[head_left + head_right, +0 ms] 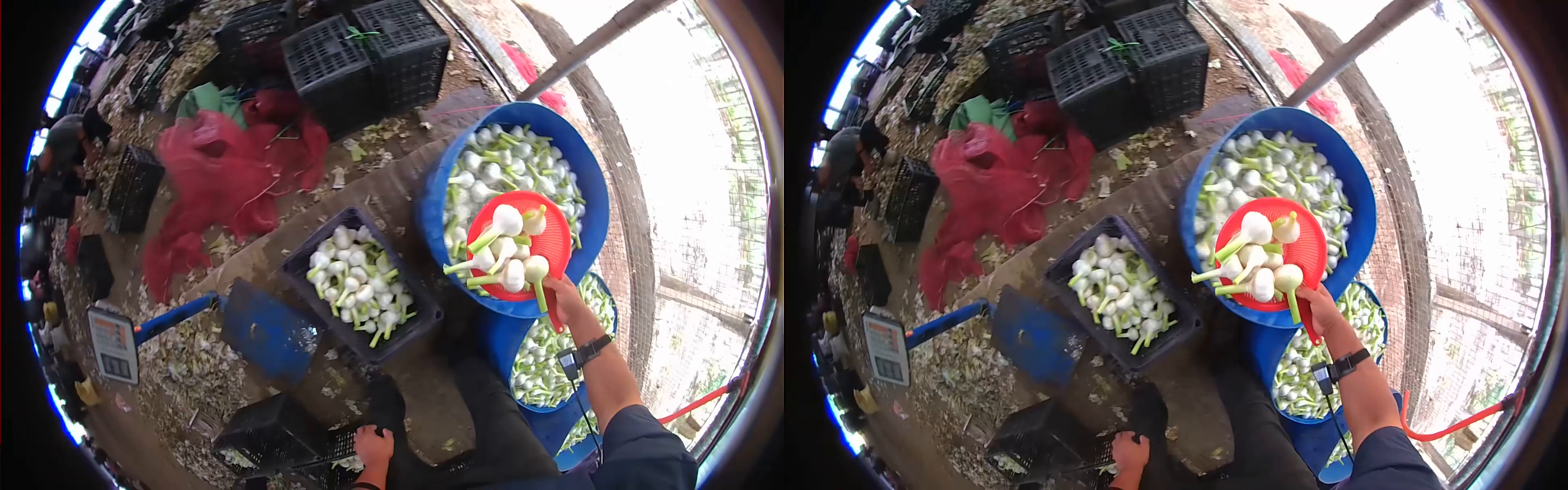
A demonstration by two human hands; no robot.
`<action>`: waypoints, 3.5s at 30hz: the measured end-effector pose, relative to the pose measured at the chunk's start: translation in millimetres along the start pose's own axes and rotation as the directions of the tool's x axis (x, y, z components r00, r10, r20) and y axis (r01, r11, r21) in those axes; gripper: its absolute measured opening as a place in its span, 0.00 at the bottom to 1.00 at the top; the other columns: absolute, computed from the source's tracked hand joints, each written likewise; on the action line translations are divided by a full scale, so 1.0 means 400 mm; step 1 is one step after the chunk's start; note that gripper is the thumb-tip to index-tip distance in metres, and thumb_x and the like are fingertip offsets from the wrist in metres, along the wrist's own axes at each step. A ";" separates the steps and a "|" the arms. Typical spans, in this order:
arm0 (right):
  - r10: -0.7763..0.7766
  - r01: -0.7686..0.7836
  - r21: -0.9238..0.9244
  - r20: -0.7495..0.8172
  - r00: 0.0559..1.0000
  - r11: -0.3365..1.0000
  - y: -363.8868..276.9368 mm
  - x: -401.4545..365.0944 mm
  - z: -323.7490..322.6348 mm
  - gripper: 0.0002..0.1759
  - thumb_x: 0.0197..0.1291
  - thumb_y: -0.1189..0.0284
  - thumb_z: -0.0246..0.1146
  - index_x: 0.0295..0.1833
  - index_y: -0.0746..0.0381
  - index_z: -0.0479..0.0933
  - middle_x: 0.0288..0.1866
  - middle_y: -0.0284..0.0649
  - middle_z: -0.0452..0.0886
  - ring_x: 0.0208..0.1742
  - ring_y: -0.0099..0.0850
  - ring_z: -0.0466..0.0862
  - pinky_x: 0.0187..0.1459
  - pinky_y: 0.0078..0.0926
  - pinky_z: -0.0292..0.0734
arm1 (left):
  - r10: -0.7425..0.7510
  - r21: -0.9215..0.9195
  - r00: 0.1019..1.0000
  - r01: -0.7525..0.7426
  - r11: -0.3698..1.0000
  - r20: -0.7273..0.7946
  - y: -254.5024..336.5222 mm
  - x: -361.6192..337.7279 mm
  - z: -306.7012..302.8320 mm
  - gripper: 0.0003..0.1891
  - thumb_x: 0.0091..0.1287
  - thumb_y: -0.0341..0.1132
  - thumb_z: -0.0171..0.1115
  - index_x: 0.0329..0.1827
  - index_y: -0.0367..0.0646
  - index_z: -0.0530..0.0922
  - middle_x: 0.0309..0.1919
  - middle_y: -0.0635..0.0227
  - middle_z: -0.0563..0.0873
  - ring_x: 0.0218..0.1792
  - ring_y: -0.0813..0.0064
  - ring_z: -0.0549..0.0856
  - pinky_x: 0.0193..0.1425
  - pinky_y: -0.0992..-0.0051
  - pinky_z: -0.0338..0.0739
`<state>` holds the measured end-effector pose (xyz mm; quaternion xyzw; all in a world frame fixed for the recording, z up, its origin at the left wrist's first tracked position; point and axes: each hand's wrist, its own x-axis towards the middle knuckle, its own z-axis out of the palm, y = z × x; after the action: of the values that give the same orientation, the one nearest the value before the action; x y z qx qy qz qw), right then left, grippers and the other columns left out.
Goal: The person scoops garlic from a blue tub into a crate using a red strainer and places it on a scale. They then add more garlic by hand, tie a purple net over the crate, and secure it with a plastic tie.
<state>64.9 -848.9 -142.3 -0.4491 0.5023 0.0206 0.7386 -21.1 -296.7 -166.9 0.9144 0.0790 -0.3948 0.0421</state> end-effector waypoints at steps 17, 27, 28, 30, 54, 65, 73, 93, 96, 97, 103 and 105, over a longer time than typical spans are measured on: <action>-0.261 -0.031 -0.806 -0.228 0.938 0.592 0.394 0.064 0.750 0.48 0.59 0.74 0.57 0.80 0.65 0.36 0.67 0.66 0.69 0.63 0.59 0.75 0.66 0.44 0.68 | -0.049 -0.180 0.999 0.052 0.982 0.020 -0.133 -0.017 0.017 0.17 0.55 0.44 0.66 0.43 0.43 0.82 0.47 0.61 0.82 0.51 0.56 0.80 0.53 0.57 0.77; 0.025 -0.119 -0.520 -0.184 0.983 0.846 0.410 0.017 0.578 0.43 0.59 0.77 0.58 0.79 0.49 0.48 0.59 0.43 0.76 0.42 0.37 0.82 0.23 0.29 0.77 | -0.040 -0.252 0.999 0.041 0.967 0.007 -0.146 -0.012 0.011 0.17 0.55 0.43 0.66 0.43 0.42 0.81 0.45 0.60 0.81 0.50 0.56 0.80 0.51 0.57 0.77; 0.080 -0.126 -0.484 -0.114 0.990 0.866 0.410 0.016 0.561 0.41 0.59 0.77 0.58 0.77 0.47 0.52 0.58 0.40 0.76 0.40 0.32 0.81 0.18 0.22 0.73 | -0.041 -0.251 0.999 0.043 0.967 0.011 -0.149 -0.013 0.013 0.17 0.55 0.43 0.66 0.43 0.42 0.81 0.45 0.60 0.81 0.50 0.56 0.80 0.51 0.57 0.77; 0.054 -0.103 -0.493 -0.112 0.992 0.864 0.406 0.005 0.546 0.38 0.59 0.79 0.57 0.74 0.48 0.55 0.57 0.40 0.76 0.40 0.31 0.81 0.19 0.23 0.73 | -0.036 -0.260 0.999 0.031 0.965 -0.014 -0.147 -0.012 0.015 0.17 0.55 0.43 0.67 0.44 0.43 0.81 0.45 0.61 0.81 0.50 0.56 0.80 0.51 0.57 0.77; -0.514 0.525 -0.845 0.409 0.754 0.099 0.298 -0.168 0.545 0.45 0.55 0.82 0.59 0.79 0.57 0.50 0.74 0.53 0.60 0.71 0.56 0.67 0.66 0.41 0.72 | -0.012 -0.222 1.000 0.009 0.975 -0.015 -0.106 -0.001 0.000 0.16 0.54 0.41 0.67 0.43 0.41 0.81 0.45 0.58 0.82 0.49 0.54 0.80 0.51 0.55 0.77; -0.745 0.154 -0.912 -0.203 0.635 0.380 -0.003 0.052 0.045 0.47 0.62 0.78 0.58 0.81 0.59 0.39 0.74 0.57 0.61 0.71 0.51 0.68 0.69 0.40 0.65 | -0.048 -0.130 0.997 0.054 0.990 0.055 -0.034 0.025 -0.008 0.17 0.52 0.40 0.68 0.41 0.38 0.81 0.43 0.54 0.80 0.49 0.52 0.80 0.52 0.54 0.75; -0.431 -0.286 -0.852 -0.479 0.765 0.440 0.175 0.381 -0.174 0.44 0.62 0.68 0.61 0.79 0.57 0.46 0.56 0.55 0.77 0.50 0.53 0.82 0.48 0.48 0.78 | 0.000 0.004 0.983 -0.001 1.000 0.186 -0.007 0.039 -0.003 0.23 0.70 0.47 0.55 0.56 0.36 0.81 0.58 0.50 0.81 0.59 0.51 0.78 0.64 0.54 0.73; 0.256 -0.254 0.110 0.002 0.967 0.961 0.153 0.355 -0.156 0.14 0.65 0.68 0.59 0.53 0.60 0.73 0.34 0.37 0.80 0.23 0.26 0.75 0.18 0.24 0.71 | -0.066 0.090 0.968 0.045 0.995 0.243 0.097 0.030 -0.032 0.23 0.72 0.47 0.53 0.57 0.37 0.80 0.59 0.51 0.81 0.61 0.52 0.77 0.67 0.54 0.71; 0.230 -0.227 0.199 0.008 0.973 0.953 0.148 0.314 -0.154 0.13 0.65 0.68 0.59 0.53 0.61 0.73 0.33 0.36 0.80 0.22 0.26 0.75 0.18 0.24 0.71 | -0.031 0.097 0.970 0.008 0.995 0.240 0.104 0.023 -0.043 0.23 0.71 0.47 0.54 0.56 0.35 0.80 0.58 0.49 0.81 0.61 0.52 0.77 0.67 0.55 0.70; 0.227 -0.219 0.228 -0.009 0.974 0.949 0.142 0.298 -0.148 0.13 0.64 0.69 0.61 0.51 0.62 0.74 0.33 0.36 0.81 0.24 0.26 0.77 0.19 0.24 0.72 | -0.031 0.086 0.974 0.012 0.996 0.223 0.111 0.015 -0.049 0.23 0.71 0.47 0.55 0.55 0.35 0.80 0.58 0.48 0.81 0.61 0.51 0.77 0.67 0.54 0.70; 0.162 -0.118 0.272 -0.146 0.976 0.955 0.084 0.137 -0.108 0.13 0.64 0.68 0.62 0.52 0.59 0.77 0.36 0.35 0.84 0.27 0.24 0.81 0.20 0.23 0.75 | 0.176 0.022 0.981 -0.178 0.984 0.078 0.022 -0.023 -0.052 0.23 0.67 0.45 0.61 0.55 0.34 0.79 0.58 0.44 0.79 0.61 0.47 0.75 0.66 0.53 0.70; 0.116 -0.074 0.273 -0.142 0.983 0.959 0.067 0.089 -0.094 0.14 0.64 0.68 0.63 0.53 0.57 0.77 0.38 0.35 0.85 0.30 0.24 0.82 0.21 0.23 0.76 | 0.212 -0.004 0.971 -0.213 0.977 -0.116 0.008 -0.040 -0.078 0.24 0.64 0.44 0.65 0.55 0.32 0.77 0.57 0.43 0.76 0.61 0.45 0.73 0.66 0.51 0.68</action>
<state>42.4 -873.9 -189.9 -0.3212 0.5780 -0.0467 0.7487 -9.3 -297.2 -133.9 0.9384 -0.0138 -0.3342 0.0870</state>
